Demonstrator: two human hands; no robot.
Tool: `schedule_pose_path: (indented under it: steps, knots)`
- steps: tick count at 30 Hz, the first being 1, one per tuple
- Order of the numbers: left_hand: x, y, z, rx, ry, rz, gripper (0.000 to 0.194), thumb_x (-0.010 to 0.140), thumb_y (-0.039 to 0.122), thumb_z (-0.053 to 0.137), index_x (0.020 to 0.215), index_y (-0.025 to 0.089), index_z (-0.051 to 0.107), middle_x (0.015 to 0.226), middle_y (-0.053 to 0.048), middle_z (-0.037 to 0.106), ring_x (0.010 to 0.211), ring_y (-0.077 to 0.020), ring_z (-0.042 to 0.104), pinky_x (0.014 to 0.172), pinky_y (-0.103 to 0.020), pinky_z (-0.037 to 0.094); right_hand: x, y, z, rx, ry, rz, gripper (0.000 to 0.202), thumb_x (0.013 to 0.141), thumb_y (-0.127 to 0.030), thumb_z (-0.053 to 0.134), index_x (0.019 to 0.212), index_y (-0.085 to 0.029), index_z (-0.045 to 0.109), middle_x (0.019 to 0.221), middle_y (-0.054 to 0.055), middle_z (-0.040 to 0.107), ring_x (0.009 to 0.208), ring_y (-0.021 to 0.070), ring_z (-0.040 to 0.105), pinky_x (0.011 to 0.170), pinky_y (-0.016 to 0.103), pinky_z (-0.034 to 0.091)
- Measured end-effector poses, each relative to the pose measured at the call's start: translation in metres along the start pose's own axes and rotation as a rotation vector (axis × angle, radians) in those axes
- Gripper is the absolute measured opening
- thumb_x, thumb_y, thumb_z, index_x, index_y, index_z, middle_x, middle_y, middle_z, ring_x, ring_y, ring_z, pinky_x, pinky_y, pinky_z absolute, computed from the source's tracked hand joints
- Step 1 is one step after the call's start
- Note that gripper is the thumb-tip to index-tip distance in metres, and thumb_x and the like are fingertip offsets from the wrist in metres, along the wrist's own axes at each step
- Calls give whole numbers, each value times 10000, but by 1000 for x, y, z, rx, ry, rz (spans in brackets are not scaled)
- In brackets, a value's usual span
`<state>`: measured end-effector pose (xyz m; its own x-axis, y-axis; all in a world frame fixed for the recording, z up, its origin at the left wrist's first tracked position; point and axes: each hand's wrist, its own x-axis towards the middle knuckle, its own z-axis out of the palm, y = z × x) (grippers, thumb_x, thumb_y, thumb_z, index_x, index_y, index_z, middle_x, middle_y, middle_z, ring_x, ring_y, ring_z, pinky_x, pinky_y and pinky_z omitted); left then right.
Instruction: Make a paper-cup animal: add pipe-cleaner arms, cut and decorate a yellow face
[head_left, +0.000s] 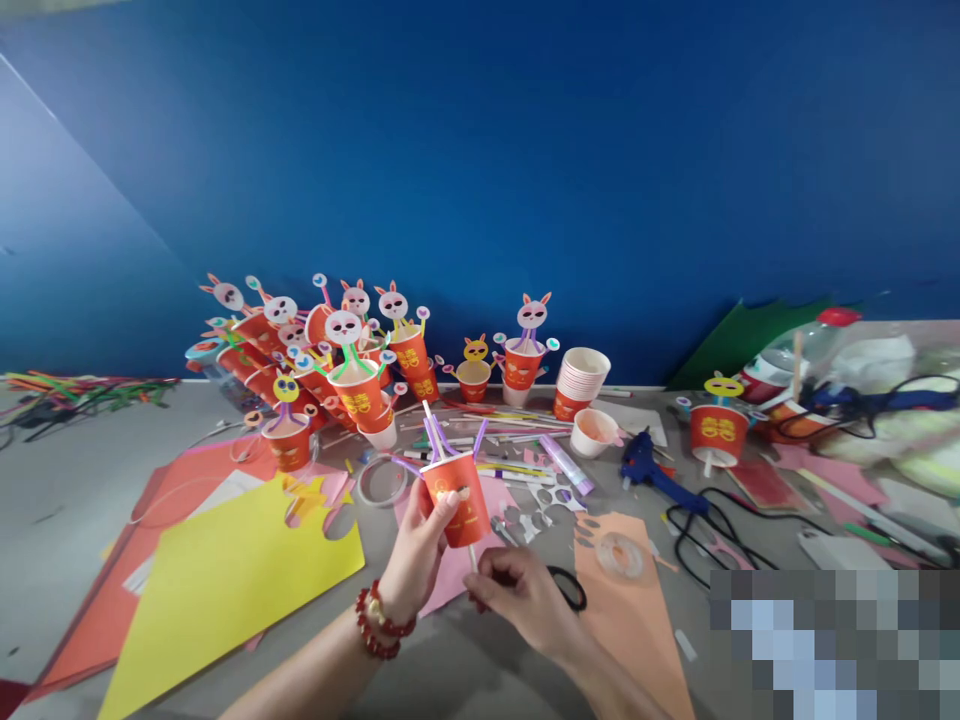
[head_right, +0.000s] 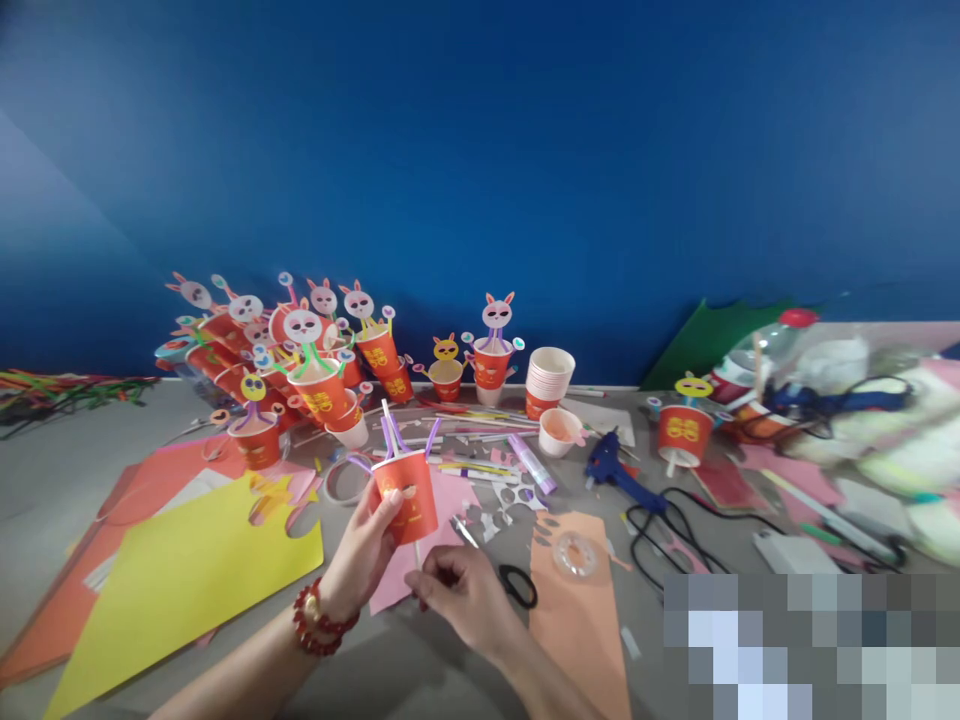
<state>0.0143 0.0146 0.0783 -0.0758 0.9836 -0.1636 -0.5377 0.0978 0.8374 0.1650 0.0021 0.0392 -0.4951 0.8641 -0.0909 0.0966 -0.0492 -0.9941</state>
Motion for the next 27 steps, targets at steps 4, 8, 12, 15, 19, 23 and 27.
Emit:
schedule_pose_path:
  steps: [4,8,12,15,19,23,27]
  knots:
    - [-4,0,6,-1,-46,21,365,812,380,764,1102,232,598,989,-25,685,905,-181,658,839,-303,508,1,-3,1,-10,-5,22,526,802,-631,654,557,-175,559,526,-12,555,525,116,451,521,242,294]
    - [-8,0,10,-11,-82,-2,336,840,372,740,1109,229,597,982,-29,688,866,-171,657,790,-288,524,2,-3,2,-67,28,26,474,795,-557,690,543,-170,582,513,-16,524,530,119,424,523,249,289]
    - [-9,-4,12,-44,-59,-81,379,824,390,758,1121,210,608,948,-32,701,819,-159,670,752,-262,533,1,1,2,-97,55,-6,429,830,-480,673,548,-168,592,507,-26,499,523,115,400,527,255,289]
    - [-9,-7,14,-58,-54,-122,386,836,412,741,1128,198,608,938,-38,708,803,-166,682,732,-262,538,1,2,2,-136,61,-34,408,866,-439,646,565,-165,609,533,-25,527,533,115,415,543,259,299]
    - [-7,-7,14,-51,-76,-131,378,872,409,701,1162,193,591,964,-51,705,849,-182,686,757,-278,538,-2,-4,1,-175,65,-76,360,869,-407,652,601,-168,628,567,-11,580,574,136,493,570,257,343]
    - [-4,-3,11,-3,-85,-84,357,862,390,713,1136,195,594,977,-48,685,865,-180,668,771,-282,532,-5,-10,-2,-161,36,-129,365,903,-441,613,661,-169,629,609,-5,607,605,143,535,583,246,369]
    - [-2,-1,7,99,-130,-5,343,859,362,716,1131,202,580,1005,-46,665,885,-174,637,775,-277,521,-5,-6,-1,-187,51,-91,338,927,-411,573,707,-164,646,636,12,647,616,151,568,567,241,362]
